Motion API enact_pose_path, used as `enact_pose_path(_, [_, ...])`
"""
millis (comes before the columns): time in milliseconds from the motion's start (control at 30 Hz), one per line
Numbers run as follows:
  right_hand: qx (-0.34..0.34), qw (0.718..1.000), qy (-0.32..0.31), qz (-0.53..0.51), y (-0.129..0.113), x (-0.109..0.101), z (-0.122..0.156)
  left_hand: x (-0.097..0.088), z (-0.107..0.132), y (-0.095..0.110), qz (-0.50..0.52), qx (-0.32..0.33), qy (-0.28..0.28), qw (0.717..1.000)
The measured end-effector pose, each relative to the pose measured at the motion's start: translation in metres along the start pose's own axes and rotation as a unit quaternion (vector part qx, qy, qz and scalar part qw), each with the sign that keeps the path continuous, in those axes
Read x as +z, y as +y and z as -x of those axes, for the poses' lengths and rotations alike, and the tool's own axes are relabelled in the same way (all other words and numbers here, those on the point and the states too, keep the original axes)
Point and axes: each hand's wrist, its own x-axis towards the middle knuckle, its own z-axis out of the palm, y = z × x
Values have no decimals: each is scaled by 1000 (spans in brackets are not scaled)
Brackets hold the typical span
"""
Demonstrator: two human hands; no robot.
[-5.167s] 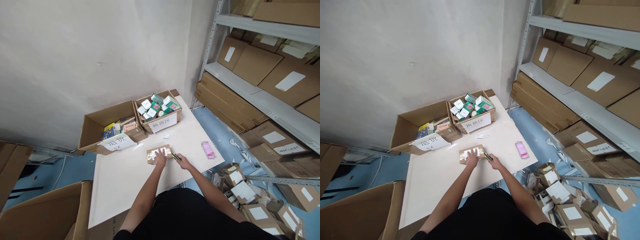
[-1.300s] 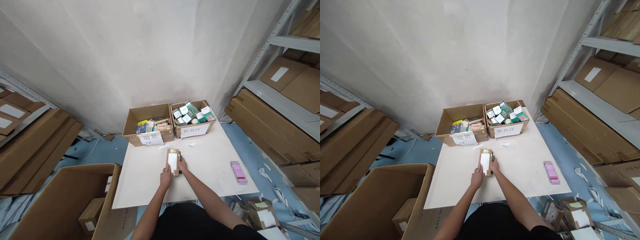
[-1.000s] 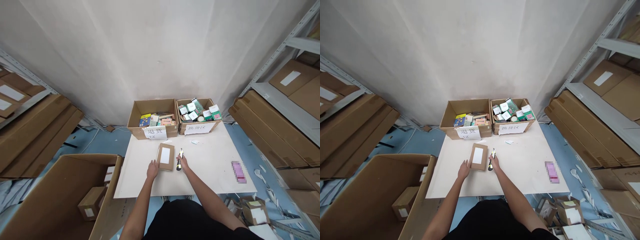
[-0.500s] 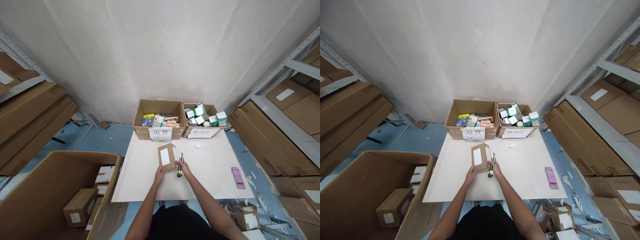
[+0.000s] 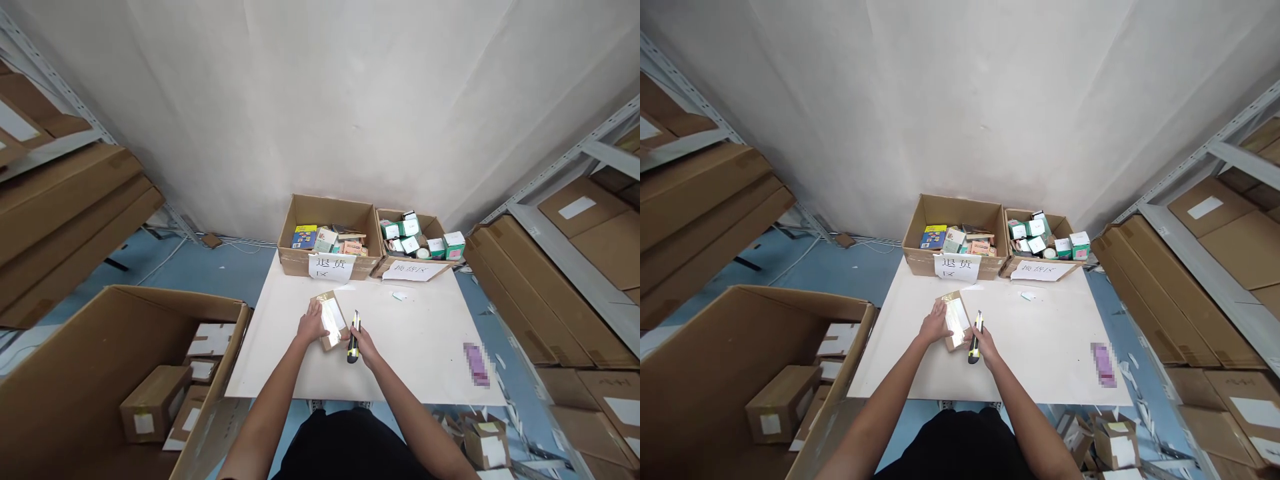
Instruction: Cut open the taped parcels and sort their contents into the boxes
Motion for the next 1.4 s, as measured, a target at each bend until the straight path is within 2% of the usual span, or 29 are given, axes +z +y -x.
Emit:
enact_pose_path(167, [-39,986,-3,164,-10,10,-20,12,-3,2,-1,-20,18,1000])
enact_pose_path(300, [-128,930,18,345,-27,34,-40,14,-3,2,-6,-31,17,999])
enact_pose_path(367, [-144,898,18,415,-40,49,-51,12,-2,2,-6,-37,6,999])
enact_pose_path(533, [-116,849,-4,516,-68,80,-74,11,-2,4,3,-57,-11,998])
enact_pose_path(700, [-89,817,3,570,-67,91,-86,14,-2,3,25,-70,-6,997])
enact_pose_path(800, [-95,805,9,586,-65,92,-88,13,-4,0,39,-69,-26,996])
enact_pose_path(900, [-87,804,5,589,-67,93,-87,8,-6,-3,31,-66,-54,996])
enact_pose_path(1033, [-73,803,-8,591,-67,92,-82,4,-6,-1,-9,-70,-46,996])
enact_pose_path(1133, [-78,805,-19,588,-58,88,-73,5,-6,1,-5,-75,-37,997])
enact_pose_path(1267, [-76,796,-25,600,-28,69,-46,8,-7,3,2,-80,-27,996])
enact_pose_path(1400, [-61,792,-27,607,18,39,1,9,-7,4,-1,-80,-22,997])
